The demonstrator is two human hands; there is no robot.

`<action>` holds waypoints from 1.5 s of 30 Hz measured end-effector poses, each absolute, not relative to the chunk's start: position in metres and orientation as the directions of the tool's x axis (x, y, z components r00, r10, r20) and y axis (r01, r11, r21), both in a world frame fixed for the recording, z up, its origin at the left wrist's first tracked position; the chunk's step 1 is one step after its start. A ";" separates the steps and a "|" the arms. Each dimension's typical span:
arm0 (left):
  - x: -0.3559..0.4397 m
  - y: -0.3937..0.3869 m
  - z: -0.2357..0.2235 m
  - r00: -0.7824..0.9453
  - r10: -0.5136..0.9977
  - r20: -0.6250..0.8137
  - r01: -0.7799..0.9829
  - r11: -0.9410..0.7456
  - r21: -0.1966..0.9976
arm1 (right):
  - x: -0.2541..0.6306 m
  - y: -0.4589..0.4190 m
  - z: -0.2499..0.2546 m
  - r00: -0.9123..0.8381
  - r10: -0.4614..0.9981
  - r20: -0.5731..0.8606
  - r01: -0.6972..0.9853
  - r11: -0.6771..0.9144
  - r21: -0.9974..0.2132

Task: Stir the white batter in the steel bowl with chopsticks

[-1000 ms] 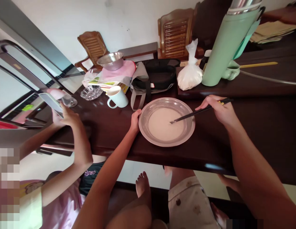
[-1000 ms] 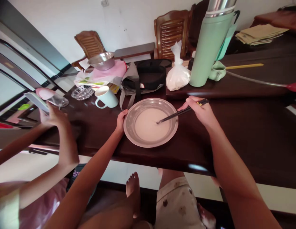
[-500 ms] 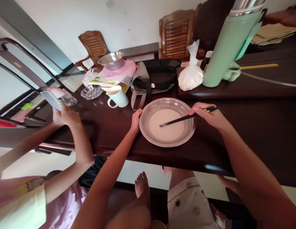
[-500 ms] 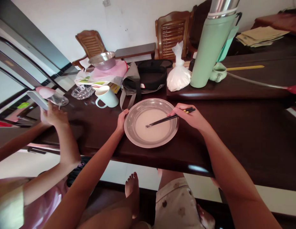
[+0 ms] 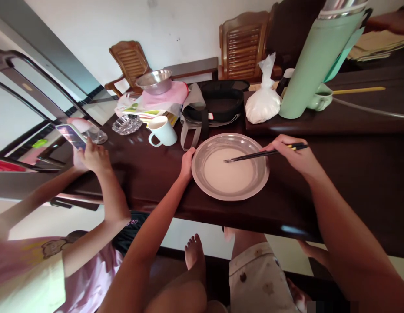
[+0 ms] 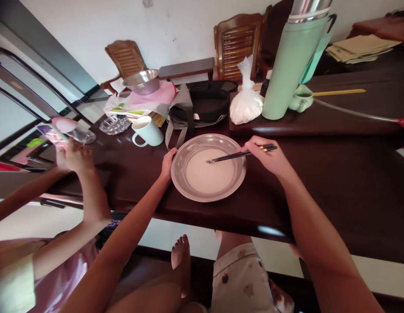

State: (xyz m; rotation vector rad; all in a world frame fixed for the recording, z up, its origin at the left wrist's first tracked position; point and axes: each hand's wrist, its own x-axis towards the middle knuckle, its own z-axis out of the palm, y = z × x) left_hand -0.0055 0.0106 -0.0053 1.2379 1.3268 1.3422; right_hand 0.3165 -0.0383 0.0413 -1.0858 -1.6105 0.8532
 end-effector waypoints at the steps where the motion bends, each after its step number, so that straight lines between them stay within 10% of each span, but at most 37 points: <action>1: -0.005 0.011 -0.005 -0.147 0.987 0.068 0.063 -0.060 0.996 | 0.319 -0.038 0.041 -0.095 0.937 0.338 0.225 0.351 -0.909; 45: 0.000 0.007 0.005 -0.167 0.985 0.036 0.034 -0.030 0.999 | 0.316 -0.040 0.046 -0.158 0.933 0.323 0.205 0.351 -0.914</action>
